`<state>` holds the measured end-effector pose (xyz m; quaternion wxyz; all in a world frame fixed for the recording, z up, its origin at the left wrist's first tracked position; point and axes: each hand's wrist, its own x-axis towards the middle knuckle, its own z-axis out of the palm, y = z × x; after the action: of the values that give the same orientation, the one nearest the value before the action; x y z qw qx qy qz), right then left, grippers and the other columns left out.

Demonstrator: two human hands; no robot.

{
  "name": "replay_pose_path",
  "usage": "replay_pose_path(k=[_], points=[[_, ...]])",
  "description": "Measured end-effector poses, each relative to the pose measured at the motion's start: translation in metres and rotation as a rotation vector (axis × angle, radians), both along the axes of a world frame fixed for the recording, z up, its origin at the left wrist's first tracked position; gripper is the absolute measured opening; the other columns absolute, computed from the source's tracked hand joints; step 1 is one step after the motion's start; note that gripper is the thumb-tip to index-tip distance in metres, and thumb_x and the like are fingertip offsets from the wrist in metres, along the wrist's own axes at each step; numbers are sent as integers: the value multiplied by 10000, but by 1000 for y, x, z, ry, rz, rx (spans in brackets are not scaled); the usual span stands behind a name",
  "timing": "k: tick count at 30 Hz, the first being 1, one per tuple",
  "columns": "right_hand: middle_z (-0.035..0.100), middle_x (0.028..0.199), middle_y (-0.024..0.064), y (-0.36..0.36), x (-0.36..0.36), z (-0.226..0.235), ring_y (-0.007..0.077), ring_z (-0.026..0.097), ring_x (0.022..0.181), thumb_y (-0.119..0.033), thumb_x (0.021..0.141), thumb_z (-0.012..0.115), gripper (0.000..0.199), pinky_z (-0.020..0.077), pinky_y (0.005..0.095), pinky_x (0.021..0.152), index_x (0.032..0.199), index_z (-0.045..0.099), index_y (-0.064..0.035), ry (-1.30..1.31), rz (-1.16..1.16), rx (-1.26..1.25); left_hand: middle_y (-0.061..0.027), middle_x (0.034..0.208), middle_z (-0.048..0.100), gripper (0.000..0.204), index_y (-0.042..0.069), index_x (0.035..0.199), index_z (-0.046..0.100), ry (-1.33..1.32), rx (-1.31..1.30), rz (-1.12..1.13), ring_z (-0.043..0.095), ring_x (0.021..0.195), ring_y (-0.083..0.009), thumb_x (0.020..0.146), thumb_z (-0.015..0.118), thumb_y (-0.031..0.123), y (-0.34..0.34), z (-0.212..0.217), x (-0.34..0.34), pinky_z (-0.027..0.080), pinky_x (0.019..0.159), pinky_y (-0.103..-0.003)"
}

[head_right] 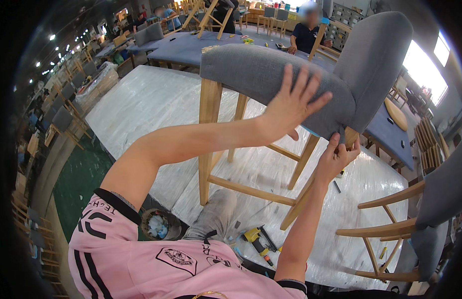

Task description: The person upholsters a wooden chair with gray fabric. They cut excess fabric with scissors, fold and tuck the edges, and secure the fabric using a staple gun and a screwdriver. The chair is rotated to access different sides during the process.

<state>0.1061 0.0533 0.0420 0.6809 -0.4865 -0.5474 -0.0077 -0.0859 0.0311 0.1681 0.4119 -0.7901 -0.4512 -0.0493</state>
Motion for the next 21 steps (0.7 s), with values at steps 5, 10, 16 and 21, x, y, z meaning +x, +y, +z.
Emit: replay_pose_path(k=[5,10,16,21], points=[[396,1485,262,3,5,0,339,456,1285,-320,1052,635,496,387,426,1058,786,663,98,-60,-24,42,-334,1585,332,1147,138,1605,376,-24,18,-235,337,1438,-555,709,768,736,-6,2,3,271,1120,-730],[390,1509,280,16,8,-8,366,452,1336,-343,1054,627,531,365,425,1103,786,673,112,-117,-66,63,-256,1317,595,1012,90,1483,518,-223,-111,-423,589,1198,-438,736,749,733,47,35,0,445,991,-569],[401,1531,276,1,6,-3,366,474,1360,-370,1065,594,505,429,428,1095,1159,717,110,-77,-52,-27,-249,1295,611,1002,76,1447,546,-199,-48,-392,611,1179,-422,729,745,747,38,34,1,468,956,-543],[458,1470,316,-10,-28,15,378,598,1248,-397,1061,588,540,521,435,998,1125,697,128,-7,-148,-83,-244,1294,610,1001,59,1429,551,-204,125,-380,601,1191,-427,726,750,743,34,24,-1,456,970,-547]])
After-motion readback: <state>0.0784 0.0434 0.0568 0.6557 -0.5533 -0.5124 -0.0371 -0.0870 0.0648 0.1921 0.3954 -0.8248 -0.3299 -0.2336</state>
